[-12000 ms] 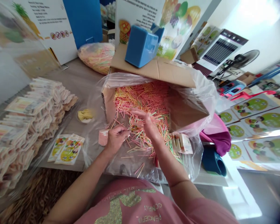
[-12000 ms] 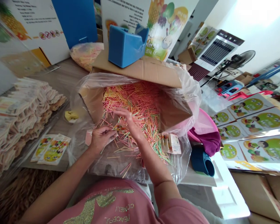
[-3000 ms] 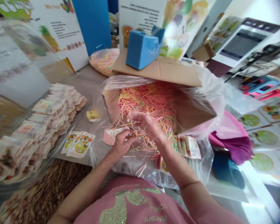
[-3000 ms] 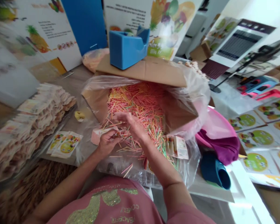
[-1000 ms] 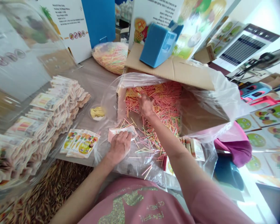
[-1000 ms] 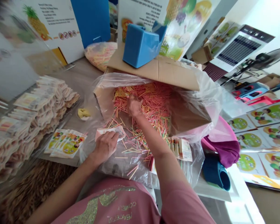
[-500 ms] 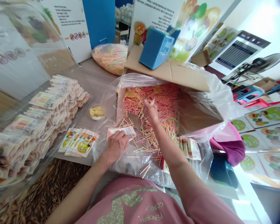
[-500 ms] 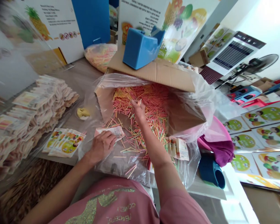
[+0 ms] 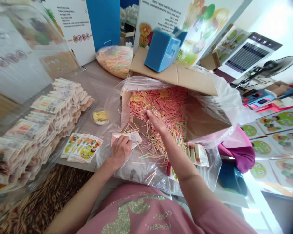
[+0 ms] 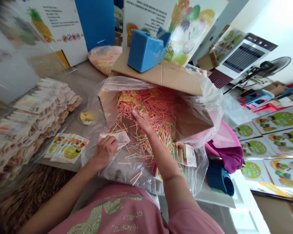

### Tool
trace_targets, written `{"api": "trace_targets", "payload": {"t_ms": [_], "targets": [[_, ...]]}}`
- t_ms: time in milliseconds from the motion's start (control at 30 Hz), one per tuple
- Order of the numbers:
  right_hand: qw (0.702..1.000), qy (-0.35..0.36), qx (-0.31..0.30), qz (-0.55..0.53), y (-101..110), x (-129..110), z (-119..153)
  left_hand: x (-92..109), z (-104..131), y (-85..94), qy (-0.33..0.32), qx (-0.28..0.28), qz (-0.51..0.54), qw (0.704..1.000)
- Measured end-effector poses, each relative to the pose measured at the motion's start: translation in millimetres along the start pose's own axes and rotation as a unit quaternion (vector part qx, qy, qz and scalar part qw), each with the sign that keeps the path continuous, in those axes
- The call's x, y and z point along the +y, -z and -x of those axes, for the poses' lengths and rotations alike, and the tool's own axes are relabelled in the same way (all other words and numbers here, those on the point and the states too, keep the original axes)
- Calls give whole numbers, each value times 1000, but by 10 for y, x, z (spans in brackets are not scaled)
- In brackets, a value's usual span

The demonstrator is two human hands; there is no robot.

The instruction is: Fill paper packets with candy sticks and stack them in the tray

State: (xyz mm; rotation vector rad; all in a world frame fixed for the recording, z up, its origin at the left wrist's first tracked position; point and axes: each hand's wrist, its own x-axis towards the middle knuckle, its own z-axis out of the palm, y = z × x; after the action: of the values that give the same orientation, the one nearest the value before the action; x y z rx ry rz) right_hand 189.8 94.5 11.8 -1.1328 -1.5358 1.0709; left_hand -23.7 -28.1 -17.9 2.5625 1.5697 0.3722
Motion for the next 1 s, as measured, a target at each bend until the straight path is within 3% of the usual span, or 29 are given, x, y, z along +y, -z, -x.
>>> {"api": "trace_targets", "payload": {"t_ms": [100,200,267,367,467,533,567,633,733,767,867,933,1000], "targets": [[997,-75,22,-28,-83,130,7,-20,62,1,7,-12,25,1000],[988,-87,20,125,-135,137,61,-61,63,24,21,-24,50,998],[950,-88,-46,297,-201,55,126,-90,29,37,38,-36,59,997],[854,-121,-152,482,-392,-102,214,-116,-27,25,67,-28,70,995],[796,-154,-196,551,-586,-177,235,-119,-37,-14,67,-2,80,995],[788,-158,-202,560,-638,-158,228,-117,-9,-39,63,13,85,994],[797,-150,-195,552,-635,-131,226,-117,11,-50,62,20,87,994],[846,-120,-163,493,-579,-54,234,-127,55,-69,58,35,90,994],[961,-96,-69,249,-430,72,249,-167,94,-95,47,67,119,990],[985,-98,-30,140,-381,104,246,-186,94,-104,44,81,140,986],[989,-80,73,-96,-298,160,221,-237,55,-127,44,144,228,962],[985,-50,102,-132,-317,182,211,-249,14,-135,50,193,295,934],[992,-44,69,-100,-380,213,222,-238,-16,-132,63,223,363,902]]}}
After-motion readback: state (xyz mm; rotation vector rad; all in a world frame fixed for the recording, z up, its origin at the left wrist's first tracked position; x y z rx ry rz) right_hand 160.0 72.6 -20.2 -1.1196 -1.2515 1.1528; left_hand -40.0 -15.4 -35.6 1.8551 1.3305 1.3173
